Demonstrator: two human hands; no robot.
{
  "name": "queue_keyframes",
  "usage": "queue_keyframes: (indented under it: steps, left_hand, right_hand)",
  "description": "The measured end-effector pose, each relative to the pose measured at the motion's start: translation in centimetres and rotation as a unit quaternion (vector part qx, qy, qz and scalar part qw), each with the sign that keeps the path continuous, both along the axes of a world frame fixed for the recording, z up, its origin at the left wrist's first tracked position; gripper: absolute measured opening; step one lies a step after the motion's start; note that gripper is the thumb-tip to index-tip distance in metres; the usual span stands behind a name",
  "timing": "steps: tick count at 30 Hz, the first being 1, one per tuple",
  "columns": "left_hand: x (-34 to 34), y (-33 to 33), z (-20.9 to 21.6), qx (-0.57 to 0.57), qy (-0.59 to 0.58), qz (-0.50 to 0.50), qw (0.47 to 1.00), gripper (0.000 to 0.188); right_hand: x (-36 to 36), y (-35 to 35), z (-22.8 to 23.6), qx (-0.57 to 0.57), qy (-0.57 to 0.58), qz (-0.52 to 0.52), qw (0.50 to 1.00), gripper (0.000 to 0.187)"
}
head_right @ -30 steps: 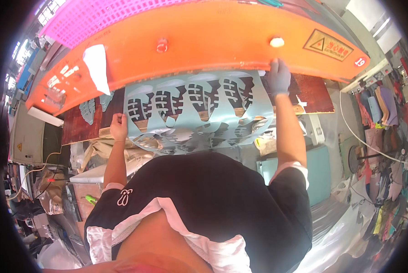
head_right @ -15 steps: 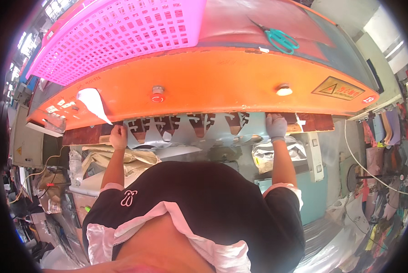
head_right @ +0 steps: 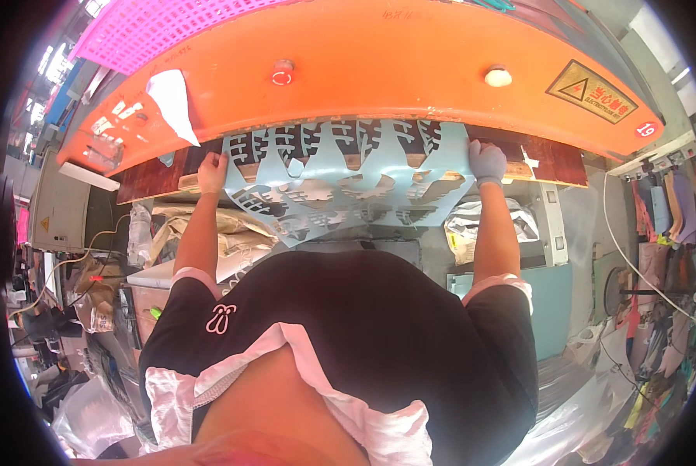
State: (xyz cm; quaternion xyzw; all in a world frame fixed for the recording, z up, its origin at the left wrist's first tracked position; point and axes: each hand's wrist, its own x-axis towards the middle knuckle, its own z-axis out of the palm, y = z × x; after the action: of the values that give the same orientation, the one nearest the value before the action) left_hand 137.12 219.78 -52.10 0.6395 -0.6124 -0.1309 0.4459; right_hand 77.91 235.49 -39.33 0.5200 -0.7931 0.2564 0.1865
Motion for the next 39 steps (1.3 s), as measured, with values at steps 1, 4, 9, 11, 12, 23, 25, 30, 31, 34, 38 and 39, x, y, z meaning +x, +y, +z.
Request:
queue_keyframes:
  steps: [1,4,9,11,12,23,25,30,31,34,38,39]
  left_hand:
    - [0.1,0.7,-0.2,-0.030,-0.010,0.001,1.000,0.033]
    - [0.5,5.2,-1.6,-0.035,-0.032,0.029,0.998,0.032]
    - [1.5,14.0,-3.0,-0.060,-0.023,0.043,0.997,0.028]
    - [2.2,17.9,-3.8,-0.082,-0.022,0.043,0.995,0.026]
    - [1.9,19.5,-3.9,-0.088,-0.018,0.045,0.995,0.025]
    - [6.2,37.8,-7.0,-0.121,-0.026,0.000,0.992,0.017]
    - [6.9,40.3,-7.4,-0.127,-0.026,-0.010,0.992,0.017]
    - [7.4,43.3,-7.4,-0.106,-0.008,-0.018,0.994,0.013]
    - [7.4,43.9,-7.1,-0.084,0.004,-0.025,0.996,0.014]
    - [6.4,44.5,-4.3,-0.113,-0.041,-0.023,0.992,0.030]
    - [-1.8,41.1,0.4,-0.173,-0.067,-0.182,0.966,0.038]
    - [-4.6,39.8,1.0,-0.159,-0.084,-0.221,0.958,0.041]
  right_hand:
    - [0.3,0.8,-0.3,-0.004,-0.005,0.007,1.000,0.044]
    - [1.1,4.7,-1.6,0.010,-0.006,-0.014,1.000,0.044]
    - [1.9,12.9,-3.6,-0.036,0.005,0.027,0.999,0.037]
    - [2.7,16.6,-4.3,-0.033,-0.005,0.028,0.999,0.038]
    - [2.5,18.0,-4.2,-0.046,0.032,0.037,0.998,0.037]
    - [7.7,35.8,-8.1,-0.041,-0.005,-0.022,0.999,0.030]
    - [8.4,38.2,-8.1,-0.025,-0.013,-0.003,1.000,0.029]
    - [10.7,36.9,-5.1,-0.059,0.010,0.066,0.996,0.029]
    - [12.3,35.5,-4.7,-0.059,0.037,0.062,0.996,0.035]
    - [18.8,29.0,-3.4,-0.067,-0.035,0.184,0.980,0.051]
    - [28.3,21.9,-3.0,0.173,0.024,0.179,0.968,0.079]
    - [30.5,21.4,-3.1,0.194,0.011,0.147,0.970,0.084]
